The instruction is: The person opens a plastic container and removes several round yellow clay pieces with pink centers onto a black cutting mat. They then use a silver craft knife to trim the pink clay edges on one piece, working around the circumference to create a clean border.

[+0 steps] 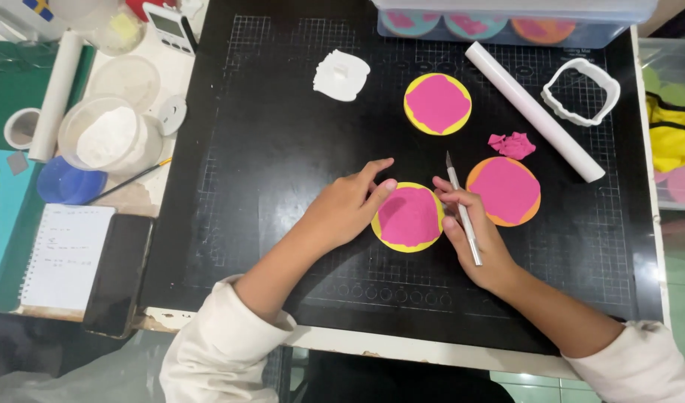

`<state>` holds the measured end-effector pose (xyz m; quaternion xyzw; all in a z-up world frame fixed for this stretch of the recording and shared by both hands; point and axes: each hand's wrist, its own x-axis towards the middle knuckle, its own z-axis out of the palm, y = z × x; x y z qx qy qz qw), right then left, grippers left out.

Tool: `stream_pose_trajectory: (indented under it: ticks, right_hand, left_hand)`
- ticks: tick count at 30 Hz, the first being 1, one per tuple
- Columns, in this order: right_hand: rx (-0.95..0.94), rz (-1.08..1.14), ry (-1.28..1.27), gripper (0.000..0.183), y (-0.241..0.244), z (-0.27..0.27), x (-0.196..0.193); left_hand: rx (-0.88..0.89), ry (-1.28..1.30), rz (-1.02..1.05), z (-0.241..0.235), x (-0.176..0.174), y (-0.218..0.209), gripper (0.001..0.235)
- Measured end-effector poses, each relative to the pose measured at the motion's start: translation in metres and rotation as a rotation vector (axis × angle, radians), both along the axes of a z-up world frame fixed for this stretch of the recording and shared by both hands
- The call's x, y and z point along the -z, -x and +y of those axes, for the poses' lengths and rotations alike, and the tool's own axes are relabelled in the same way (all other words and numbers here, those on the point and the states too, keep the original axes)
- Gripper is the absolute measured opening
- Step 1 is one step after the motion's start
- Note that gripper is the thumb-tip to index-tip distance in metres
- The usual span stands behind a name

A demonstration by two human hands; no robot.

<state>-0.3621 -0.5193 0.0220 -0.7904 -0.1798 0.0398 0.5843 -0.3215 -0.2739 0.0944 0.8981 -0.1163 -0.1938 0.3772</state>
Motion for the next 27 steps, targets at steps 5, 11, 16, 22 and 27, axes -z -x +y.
stream_pose_trajectory:
  ticks: [5, 11, 16, 22, 27]
  right_hand:
    - [-0.064, 0.058, 0.021, 0.032, 0.007, -0.005, -0.008]
    - [-0.047, 0.097, -0.042, 0.034, 0.006, -0.01, -0.006]
    - [-0.022, 0.05, -0.179, 0.036, -0.008, -0.016, 0.011]
    - [0.013, 0.135, -0.258, 0.036, 0.006, -0.018, 0.012]
    - [-0.011, 0.14, -0.271, 0.038, 0.006, -0.022, 0.019]
  left_hand:
    - [0.039, -0.024, 0.008, 0.004, -0.008, -0.003, 0.056]
    - [0.312, -0.081, -0.043, 0.009, 0.0, 0.003, 0.111]
    - [0.366, -0.231, -0.188, 0.001, 0.03, 0.015, 0.127]
    - [0.342, -0.214, -0.278, 0.005, 0.049, 0.019, 0.123]
    - [0.352, -0.202, -0.299, 0.004, 0.046, 0.02, 0.121]
